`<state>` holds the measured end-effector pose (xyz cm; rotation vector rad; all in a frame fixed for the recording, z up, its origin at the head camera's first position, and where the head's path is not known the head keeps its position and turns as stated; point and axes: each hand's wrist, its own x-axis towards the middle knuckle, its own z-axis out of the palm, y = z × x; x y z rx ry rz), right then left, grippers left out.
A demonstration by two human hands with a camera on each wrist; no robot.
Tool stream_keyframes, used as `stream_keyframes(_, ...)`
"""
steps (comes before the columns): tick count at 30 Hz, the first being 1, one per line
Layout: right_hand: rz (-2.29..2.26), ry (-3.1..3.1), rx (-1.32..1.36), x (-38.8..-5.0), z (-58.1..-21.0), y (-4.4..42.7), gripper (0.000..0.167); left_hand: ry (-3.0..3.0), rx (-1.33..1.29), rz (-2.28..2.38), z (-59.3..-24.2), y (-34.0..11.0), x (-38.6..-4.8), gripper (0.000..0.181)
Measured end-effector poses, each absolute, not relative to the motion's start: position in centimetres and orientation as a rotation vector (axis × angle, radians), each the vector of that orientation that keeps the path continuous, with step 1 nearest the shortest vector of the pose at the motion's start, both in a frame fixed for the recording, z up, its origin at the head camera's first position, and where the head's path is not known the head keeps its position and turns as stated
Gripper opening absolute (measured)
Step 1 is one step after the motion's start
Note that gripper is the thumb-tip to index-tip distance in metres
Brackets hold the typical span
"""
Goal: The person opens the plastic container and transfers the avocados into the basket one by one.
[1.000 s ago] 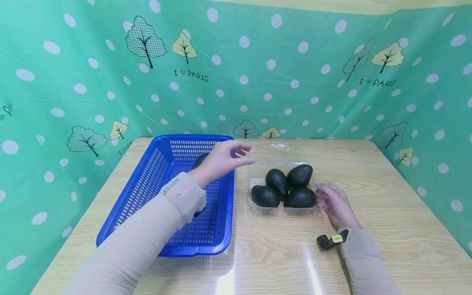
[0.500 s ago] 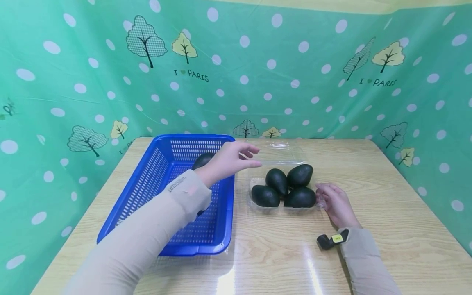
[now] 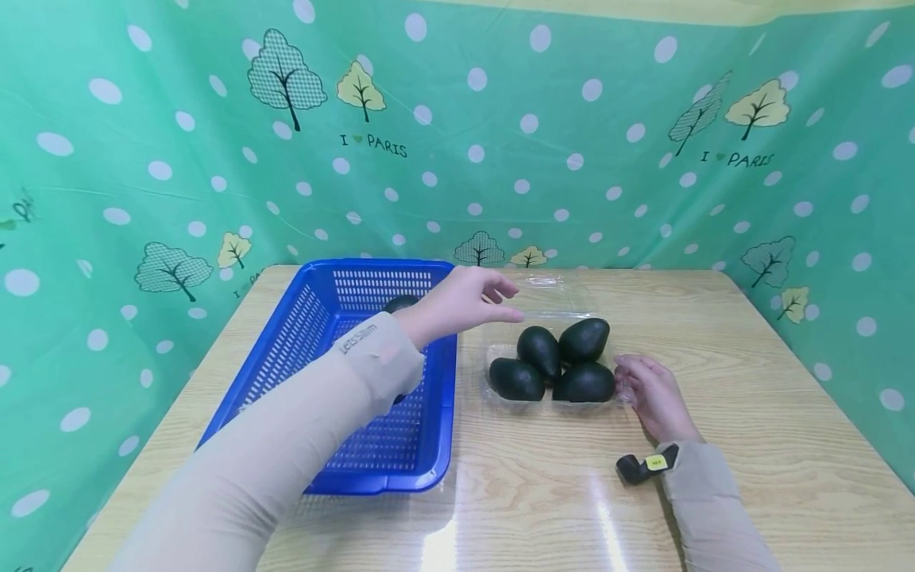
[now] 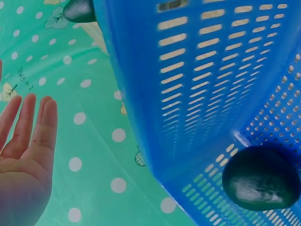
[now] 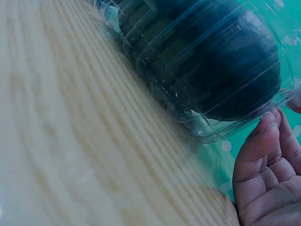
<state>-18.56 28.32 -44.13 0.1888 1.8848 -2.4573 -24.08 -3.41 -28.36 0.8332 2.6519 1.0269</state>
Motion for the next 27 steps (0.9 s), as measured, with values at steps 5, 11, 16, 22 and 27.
stream_keyframes(5,-2.453,1.894,0.195,-18.6,-44.2,28.3,0.023,2.632,0.786,1.0,-28.0,-2.8,-24.2,0.046)
stream_keyframes(11,-2.443,1.909,0.202,-18.6,-44.2,28.3,0.024,2.607,0.739,0.991,-27.4,-2.1,-24.8,0.044)
stream_keyframes(16,-2.44,1.907,0.199,-18.6,-44.2,28.2,0.024,2.603,0.657,0.982,-27.3,-1.8,-25.2,0.046)
stream_keyframes(22,-2.43,1.917,0.186,-18.6,-44.2,28.3,0.024,2.582,0.647,0.914,-27.5,-1.3,-25.3,0.049)
stream_keyframes(27,-2.44,1.903,0.183,-18.6,-44.1,28.3,0.024,2.57,0.643,0.842,-28.1,-0.9,-25.5,0.052)
